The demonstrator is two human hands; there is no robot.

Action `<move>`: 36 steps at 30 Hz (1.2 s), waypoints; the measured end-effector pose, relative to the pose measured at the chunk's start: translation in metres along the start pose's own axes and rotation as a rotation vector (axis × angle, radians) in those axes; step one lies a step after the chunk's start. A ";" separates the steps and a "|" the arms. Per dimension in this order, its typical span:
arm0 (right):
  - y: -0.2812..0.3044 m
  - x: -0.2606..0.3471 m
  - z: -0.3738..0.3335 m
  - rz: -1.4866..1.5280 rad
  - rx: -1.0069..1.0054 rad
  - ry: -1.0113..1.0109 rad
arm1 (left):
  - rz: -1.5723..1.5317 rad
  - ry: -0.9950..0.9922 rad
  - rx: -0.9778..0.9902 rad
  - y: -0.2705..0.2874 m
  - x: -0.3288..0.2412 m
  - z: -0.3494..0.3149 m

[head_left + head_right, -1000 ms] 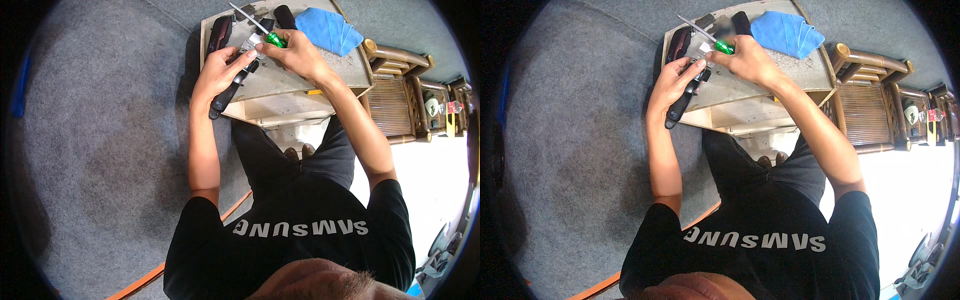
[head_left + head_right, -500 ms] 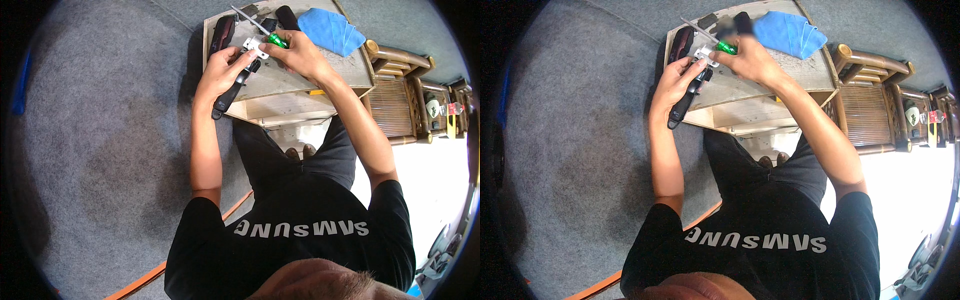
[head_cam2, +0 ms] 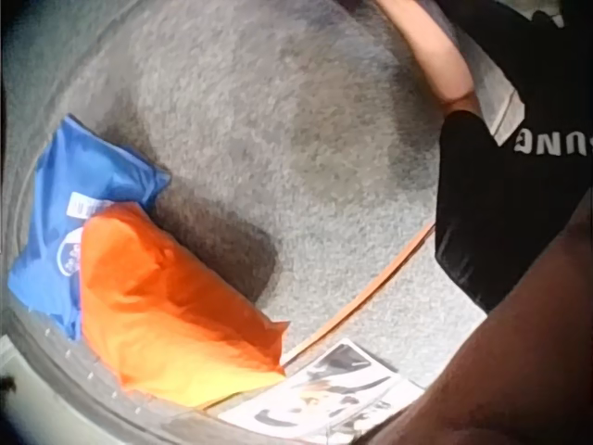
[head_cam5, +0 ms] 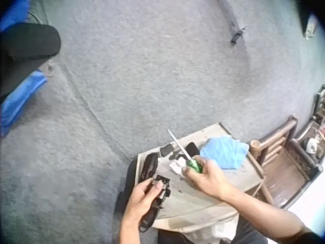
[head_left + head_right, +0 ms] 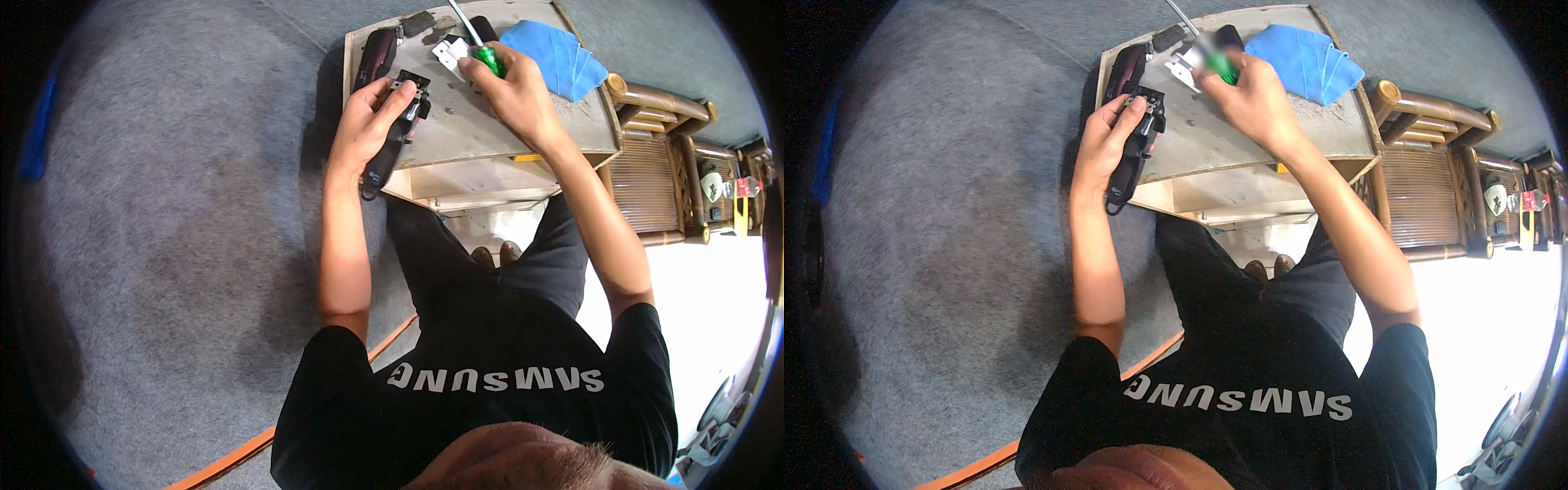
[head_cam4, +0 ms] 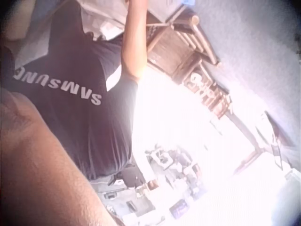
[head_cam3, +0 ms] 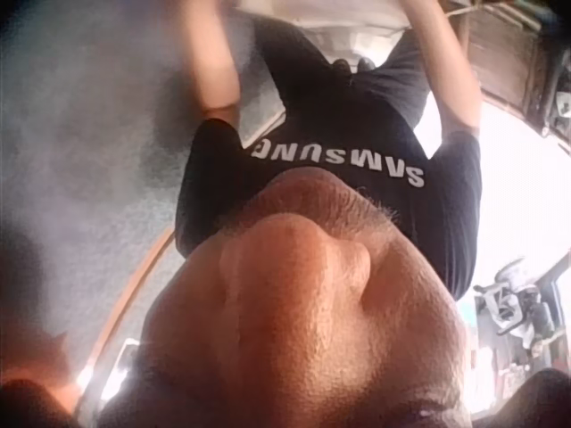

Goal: The person uses a screwdriver to remove screws from the back of a pair of hair clippers, then pulls the casing apart to expose the motor and battery.

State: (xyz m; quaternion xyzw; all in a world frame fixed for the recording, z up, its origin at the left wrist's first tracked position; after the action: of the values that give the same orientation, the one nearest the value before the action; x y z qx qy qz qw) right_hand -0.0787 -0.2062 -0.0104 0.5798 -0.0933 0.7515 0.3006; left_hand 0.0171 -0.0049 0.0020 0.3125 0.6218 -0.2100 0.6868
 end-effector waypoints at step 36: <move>0.002 0.007 -0.018 -0.420 -0.107 0.183 | -0.220 -0.312 -0.042 -0.013 0.009 -0.021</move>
State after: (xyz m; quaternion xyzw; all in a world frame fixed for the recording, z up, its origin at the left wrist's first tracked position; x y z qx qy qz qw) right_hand -0.0955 -0.1971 -0.0091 0.4991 0.0176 0.7160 0.4878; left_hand -0.0057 0.0015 -0.0101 0.1918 0.5425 -0.3169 0.7539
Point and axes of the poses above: each hand's wrist, its own z-axis towards the middle knuckle, its own y-axis out of the back of the hand, x = y × z, the point moved 5 cm from there along z, towards the middle knuckle, and after that the axes turned 2 degrees about -x, right-handed, at the moved point
